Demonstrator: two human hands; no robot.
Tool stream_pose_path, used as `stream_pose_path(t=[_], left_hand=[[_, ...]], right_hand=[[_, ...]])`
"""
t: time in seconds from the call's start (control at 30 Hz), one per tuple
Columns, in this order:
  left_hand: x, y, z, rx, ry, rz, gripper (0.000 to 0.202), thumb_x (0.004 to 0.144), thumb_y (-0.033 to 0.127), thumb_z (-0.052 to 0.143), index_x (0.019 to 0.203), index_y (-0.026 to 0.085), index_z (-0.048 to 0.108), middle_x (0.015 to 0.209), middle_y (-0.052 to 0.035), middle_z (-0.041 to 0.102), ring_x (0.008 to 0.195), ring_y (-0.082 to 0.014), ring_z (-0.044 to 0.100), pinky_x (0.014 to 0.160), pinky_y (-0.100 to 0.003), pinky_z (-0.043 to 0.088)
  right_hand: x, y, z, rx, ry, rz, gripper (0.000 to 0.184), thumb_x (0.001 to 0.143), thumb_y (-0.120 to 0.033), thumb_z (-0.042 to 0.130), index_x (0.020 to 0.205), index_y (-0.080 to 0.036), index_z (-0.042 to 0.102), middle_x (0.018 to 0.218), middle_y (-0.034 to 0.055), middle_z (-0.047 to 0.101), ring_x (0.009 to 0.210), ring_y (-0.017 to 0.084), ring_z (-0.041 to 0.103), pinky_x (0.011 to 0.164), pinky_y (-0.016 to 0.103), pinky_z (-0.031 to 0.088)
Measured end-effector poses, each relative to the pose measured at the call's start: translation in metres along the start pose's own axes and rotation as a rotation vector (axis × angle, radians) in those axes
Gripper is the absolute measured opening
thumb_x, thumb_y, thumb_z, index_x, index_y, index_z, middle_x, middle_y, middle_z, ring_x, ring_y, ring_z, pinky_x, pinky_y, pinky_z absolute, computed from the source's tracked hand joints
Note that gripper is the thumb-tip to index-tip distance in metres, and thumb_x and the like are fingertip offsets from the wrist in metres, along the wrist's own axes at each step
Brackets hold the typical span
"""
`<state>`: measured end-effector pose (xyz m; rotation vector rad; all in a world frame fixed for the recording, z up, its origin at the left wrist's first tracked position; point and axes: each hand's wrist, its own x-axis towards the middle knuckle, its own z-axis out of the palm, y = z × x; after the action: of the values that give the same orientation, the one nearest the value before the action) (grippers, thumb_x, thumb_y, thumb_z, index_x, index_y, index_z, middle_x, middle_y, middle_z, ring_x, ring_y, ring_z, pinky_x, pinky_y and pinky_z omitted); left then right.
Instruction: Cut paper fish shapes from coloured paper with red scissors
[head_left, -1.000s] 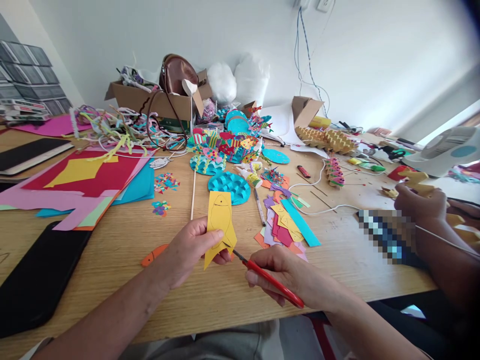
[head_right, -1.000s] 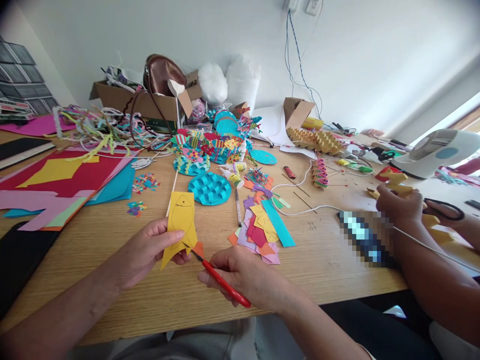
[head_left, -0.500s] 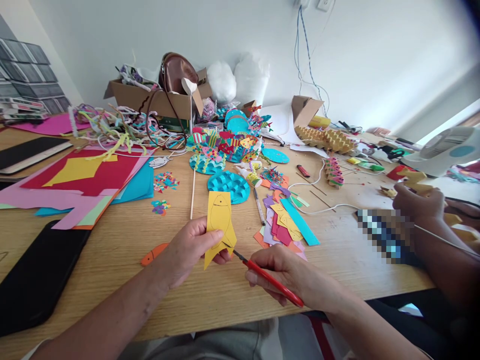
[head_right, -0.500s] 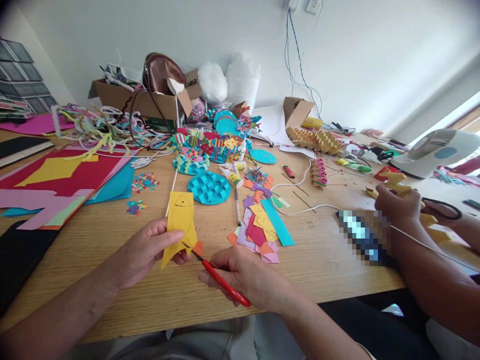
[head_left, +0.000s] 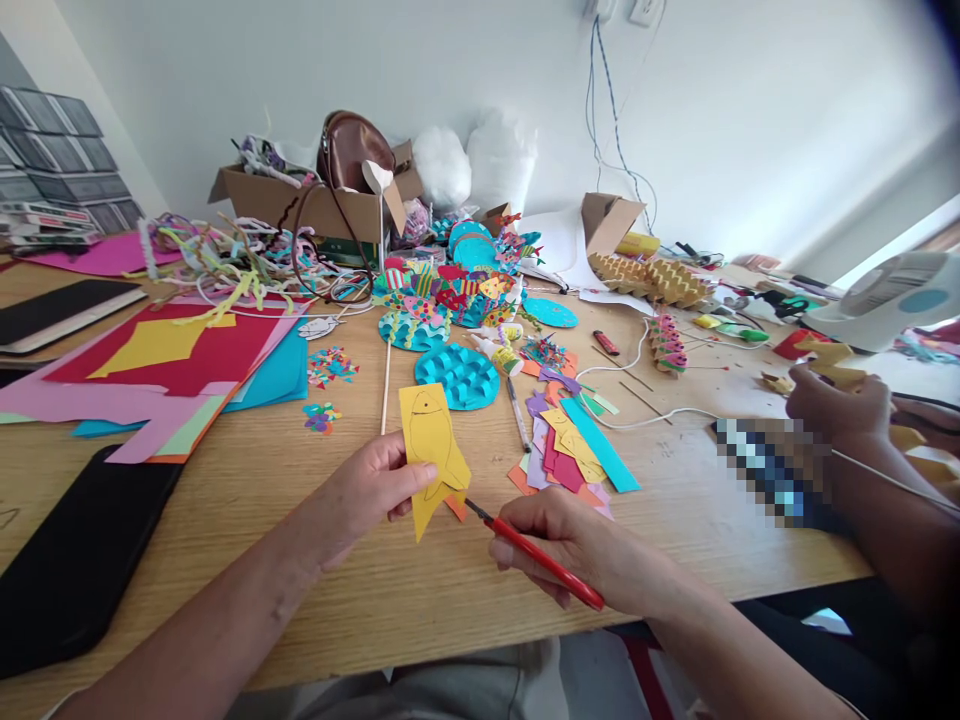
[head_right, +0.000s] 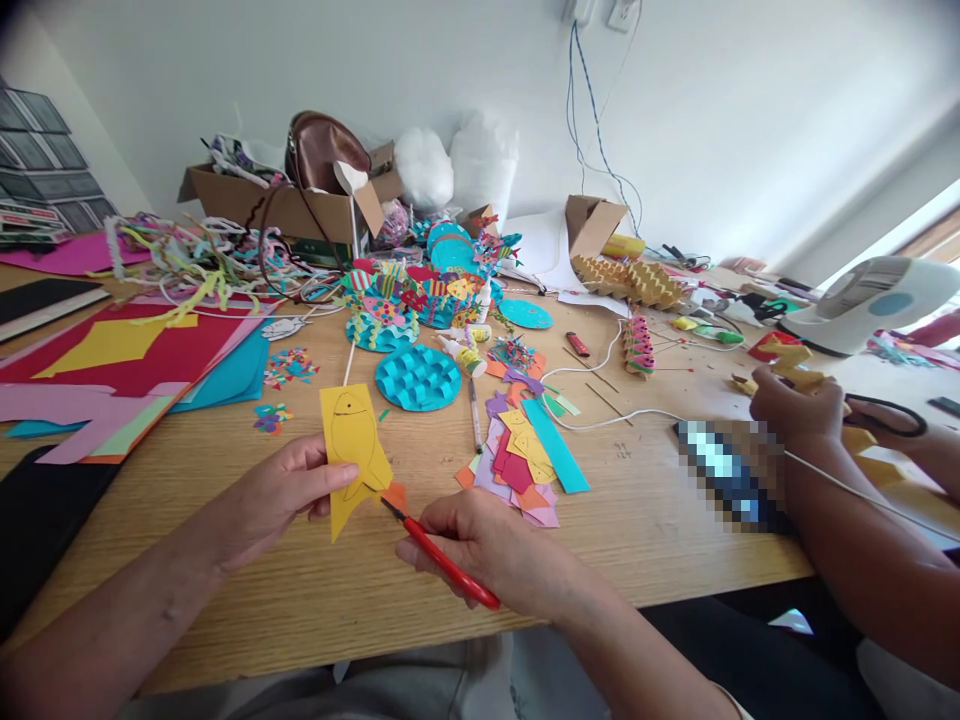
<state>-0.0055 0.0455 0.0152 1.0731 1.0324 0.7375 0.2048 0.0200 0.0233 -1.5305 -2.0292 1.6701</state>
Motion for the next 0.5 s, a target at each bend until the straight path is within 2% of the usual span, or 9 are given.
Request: stream_pose_path(t=[0.1, 0.23, 0.5], left_hand=[[-0.002, 0.0, 0.0, -0.054, 0.051, 0.0, 0.019, 0.063, 0.032, 0.064, 0.074, 0.016, 0.064, 0.061, 0.0024, 0.061, 0.047, -0.0074, 0.04, 0.046, -0.02, 0.028], [-0.006, 0.002, 0.001, -0.072, 0.151, 0.061, 0.016, 0.063, 0.032, 0.065, 0.067, 0.017, 0.061, 0.054, 0.0052, 0.054, 0.045, -0.0073, 0.037, 0.044, -0.02, 0.028], [-0.012, 0.0, 0.001, -0.051, 0.172, 0.118, 0.014, 0.069, 0.03, 0.061, 0.075, 0.017, 0.064, 0.068, 0.0008, 0.065, 0.061, -0.0137, 0.053, 0.054, -0.023, 0.041]], right_hand=[[0.002, 0.002, 0.0, -0.004, -0.018, -0.024, 0.04, 0.082, -0.052, 0.054, 0.063, -0.017, 0.046, 0.05, -0.0049, 0.047, 0.042, 0.007, 0.042, 0.04, 0.017, 0.032], [0.001, 0.006, 0.0, 0.074, -0.066, -0.073, 0.042, 0.082, -0.055, 0.053, 0.065, -0.017, 0.046, 0.055, -0.0047, 0.045, 0.048, 0.008, 0.046, 0.044, 0.018, 0.036], [-0.008, -0.003, 0.004, 0.022, 0.016, -0.14, 0.046, 0.087, -0.058, 0.04, 0.071, -0.016, 0.049, 0.065, 0.0008, 0.054, 0.061, 0.012, 0.052, 0.056, 0.022, 0.04]])
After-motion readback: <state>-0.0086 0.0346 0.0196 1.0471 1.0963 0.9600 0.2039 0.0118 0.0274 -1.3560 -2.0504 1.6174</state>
